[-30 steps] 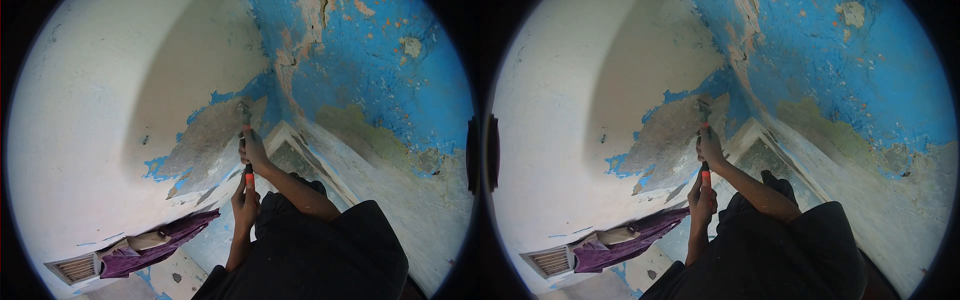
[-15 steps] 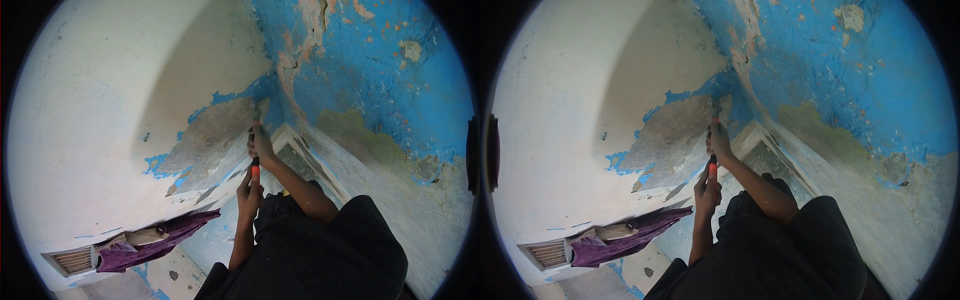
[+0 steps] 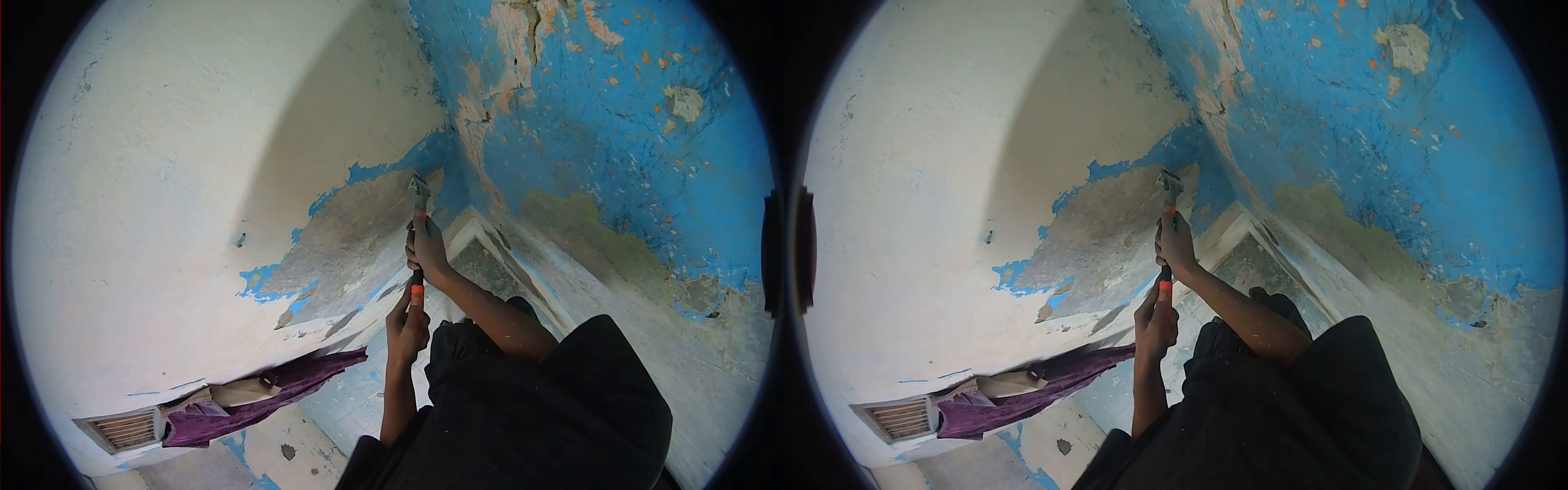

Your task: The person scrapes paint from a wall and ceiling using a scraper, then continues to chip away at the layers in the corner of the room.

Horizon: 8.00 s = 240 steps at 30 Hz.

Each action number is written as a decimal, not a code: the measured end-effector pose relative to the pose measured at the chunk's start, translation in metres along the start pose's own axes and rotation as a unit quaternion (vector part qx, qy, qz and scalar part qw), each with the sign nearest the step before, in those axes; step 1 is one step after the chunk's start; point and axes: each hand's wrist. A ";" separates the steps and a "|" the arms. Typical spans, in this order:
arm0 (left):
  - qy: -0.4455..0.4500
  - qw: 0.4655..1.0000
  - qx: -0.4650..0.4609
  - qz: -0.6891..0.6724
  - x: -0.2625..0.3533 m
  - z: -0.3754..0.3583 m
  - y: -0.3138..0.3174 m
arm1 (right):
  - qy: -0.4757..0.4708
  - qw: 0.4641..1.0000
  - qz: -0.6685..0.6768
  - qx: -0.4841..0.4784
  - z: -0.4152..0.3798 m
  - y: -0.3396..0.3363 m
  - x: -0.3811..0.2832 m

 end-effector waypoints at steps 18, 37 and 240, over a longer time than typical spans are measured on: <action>-0.026 1.000 0.010 -0.004 -0.012 -0.006 -0.009 | 0.039 0.999 -0.001 -0.012 -0.007 -0.006 0.024; -0.077 0.992 -0.055 -0.088 -0.021 0.026 0.005 | 0.028 0.999 -0.038 0.023 0.016 -0.033 0.017; 0.021 0.998 0.024 0.049 0.009 -0.010 0.015 | 0.020 1.000 -0.009 -0.016 -0.002 0.013 -0.036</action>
Point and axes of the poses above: each hand's wrist, its own z-axis towards the middle knuckle, its own y-axis out of the palm, x = y × z, and after that the axes turned 14 degrees about -y, right-handed
